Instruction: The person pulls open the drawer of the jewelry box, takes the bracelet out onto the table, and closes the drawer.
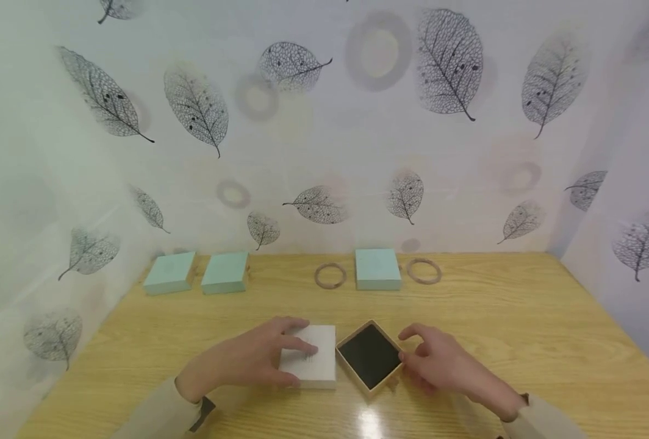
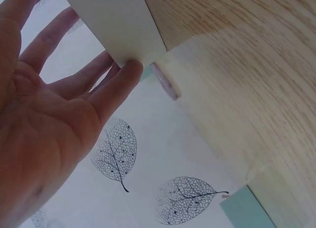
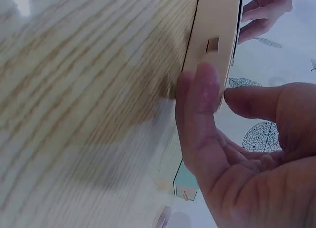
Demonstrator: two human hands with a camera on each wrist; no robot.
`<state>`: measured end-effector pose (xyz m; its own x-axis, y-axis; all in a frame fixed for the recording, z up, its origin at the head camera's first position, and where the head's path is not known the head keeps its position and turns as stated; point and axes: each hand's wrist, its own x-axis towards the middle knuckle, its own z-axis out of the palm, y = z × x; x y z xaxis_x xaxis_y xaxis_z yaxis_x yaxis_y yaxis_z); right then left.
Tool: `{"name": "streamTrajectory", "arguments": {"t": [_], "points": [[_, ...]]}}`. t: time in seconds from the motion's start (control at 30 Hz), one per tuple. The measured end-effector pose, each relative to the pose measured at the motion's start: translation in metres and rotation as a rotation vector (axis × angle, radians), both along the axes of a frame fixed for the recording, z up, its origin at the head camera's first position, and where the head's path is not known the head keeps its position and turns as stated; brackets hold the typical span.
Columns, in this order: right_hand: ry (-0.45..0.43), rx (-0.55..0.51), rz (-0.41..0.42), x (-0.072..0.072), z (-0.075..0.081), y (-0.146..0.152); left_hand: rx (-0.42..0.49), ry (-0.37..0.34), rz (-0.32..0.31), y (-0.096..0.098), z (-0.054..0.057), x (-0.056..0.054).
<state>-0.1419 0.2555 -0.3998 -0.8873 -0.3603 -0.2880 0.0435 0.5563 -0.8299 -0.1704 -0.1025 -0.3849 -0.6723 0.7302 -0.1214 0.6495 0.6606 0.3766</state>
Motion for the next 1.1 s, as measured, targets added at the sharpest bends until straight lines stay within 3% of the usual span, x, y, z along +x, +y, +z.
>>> {"name": "streamTrajectory", "arguments": {"t": [0.13,0.3,0.77,1.1], "points": [[0.016,0.001,-0.045,0.000,0.003,0.001,0.001,0.006,-0.007,-0.001,-0.001,0.000],[-0.027,-0.004,-0.083,0.000,0.002,0.000,0.000,-0.003,-0.006,0.000,-0.001,-0.001],[-0.020,-0.057,0.001,-0.001,-0.003,-0.006,-0.007,0.013,-0.003,-0.001,-0.002,0.001],[-0.025,-0.096,-0.031,-0.005,-0.005,-0.014,0.003,-0.009,0.010,-0.001,-0.002,0.000]]}}
